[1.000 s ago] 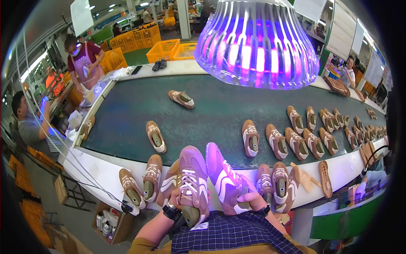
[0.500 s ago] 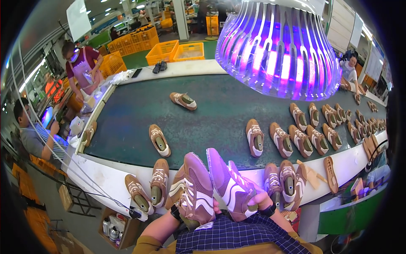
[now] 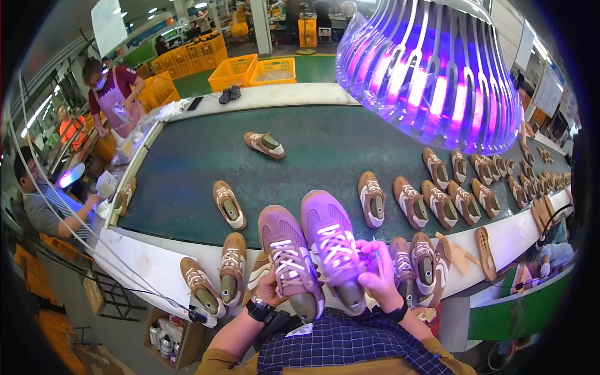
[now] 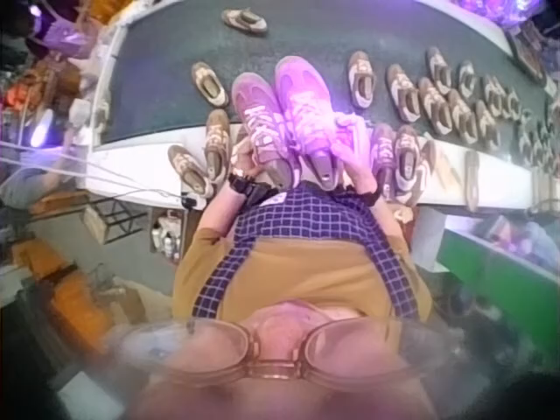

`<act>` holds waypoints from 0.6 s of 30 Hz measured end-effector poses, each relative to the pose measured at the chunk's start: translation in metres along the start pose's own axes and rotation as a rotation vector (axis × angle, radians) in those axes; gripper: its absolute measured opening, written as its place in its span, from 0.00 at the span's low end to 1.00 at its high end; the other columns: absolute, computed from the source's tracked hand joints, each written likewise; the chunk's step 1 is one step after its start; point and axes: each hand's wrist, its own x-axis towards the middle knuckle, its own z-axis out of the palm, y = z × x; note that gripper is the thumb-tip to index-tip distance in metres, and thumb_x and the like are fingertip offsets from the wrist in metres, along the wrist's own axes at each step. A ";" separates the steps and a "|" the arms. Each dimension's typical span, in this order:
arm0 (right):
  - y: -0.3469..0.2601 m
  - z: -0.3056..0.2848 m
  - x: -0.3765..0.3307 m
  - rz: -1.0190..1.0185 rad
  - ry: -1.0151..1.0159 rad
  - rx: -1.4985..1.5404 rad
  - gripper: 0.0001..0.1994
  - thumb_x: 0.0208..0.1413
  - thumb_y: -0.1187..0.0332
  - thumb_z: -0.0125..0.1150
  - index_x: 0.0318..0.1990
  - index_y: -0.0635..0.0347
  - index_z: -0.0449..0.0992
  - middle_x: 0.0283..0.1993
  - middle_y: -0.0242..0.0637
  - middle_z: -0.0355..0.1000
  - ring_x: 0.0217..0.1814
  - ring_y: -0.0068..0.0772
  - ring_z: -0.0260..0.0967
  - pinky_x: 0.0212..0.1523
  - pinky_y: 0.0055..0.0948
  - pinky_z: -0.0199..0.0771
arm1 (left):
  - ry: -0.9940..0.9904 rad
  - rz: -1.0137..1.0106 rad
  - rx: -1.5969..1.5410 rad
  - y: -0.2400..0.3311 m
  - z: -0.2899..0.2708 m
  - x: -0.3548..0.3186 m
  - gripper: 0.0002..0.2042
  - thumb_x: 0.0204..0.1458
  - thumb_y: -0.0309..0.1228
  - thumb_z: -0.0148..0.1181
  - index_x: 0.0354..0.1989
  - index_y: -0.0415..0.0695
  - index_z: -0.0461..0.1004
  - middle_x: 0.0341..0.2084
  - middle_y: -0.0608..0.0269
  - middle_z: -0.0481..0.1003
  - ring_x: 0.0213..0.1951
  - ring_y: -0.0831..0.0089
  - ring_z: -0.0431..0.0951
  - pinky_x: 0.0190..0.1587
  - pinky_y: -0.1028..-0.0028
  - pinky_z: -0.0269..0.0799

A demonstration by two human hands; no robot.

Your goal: Inspecting and marking shoes on a manufacturing conveyor belt.

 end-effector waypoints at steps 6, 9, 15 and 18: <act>0.027 0.004 -0.003 0.568 0.029 0.767 0.33 0.47 0.70 0.61 0.60 0.65 0.54 0.55 0.44 0.64 0.56 0.37 0.64 0.58 0.37 0.64 | 0.226 -0.106 0.105 -0.017 0.011 -0.012 0.31 0.50 0.44 0.58 0.60 0.44 0.56 0.54 0.54 0.66 0.56 0.57 0.66 0.59 0.53 0.58; 0.043 -0.011 -0.007 0.663 -0.049 0.872 0.36 0.47 0.69 0.60 0.63 0.65 0.51 0.57 0.45 0.62 0.58 0.39 0.62 0.60 0.38 0.61 | 0.195 -0.201 -0.083 -0.012 0.013 -0.010 0.29 0.52 0.36 0.56 0.61 0.40 0.54 0.56 0.52 0.63 0.58 0.58 0.64 0.60 0.54 0.58; 0.036 -0.023 0.008 0.650 -0.101 0.862 0.37 0.43 0.70 0.62 0.62 0.66 0.52 0.57 0.45 0.62 0.59 0.40 0.62 0.61 0.39 0.60 | 0.111 -0.131 -0.123 -0.008 0.034 0.002 0.28 0.51 0.29 0.55 0.60 0.37 0.54 0.55 0.49 0.63 0.57 0.57 0.65 0.61 0.57 0.58; 0.041 -0.042 0.001 0.618 0.107 0.806 0.33 0.43 0.71 0.62 0.59 0.66 0.56 0.56 0.45 0.63 0.59 0.40 0.61 0.63 0.40 0.58 | 0.219 0.063 -0.011 -0.007 0.044 0.007 0.26 0.49 0.27 0.56 0.57 0.37 0.59 0.52 0.51 0.68 0.54 0.60 0.68 0.60 0.60 0.61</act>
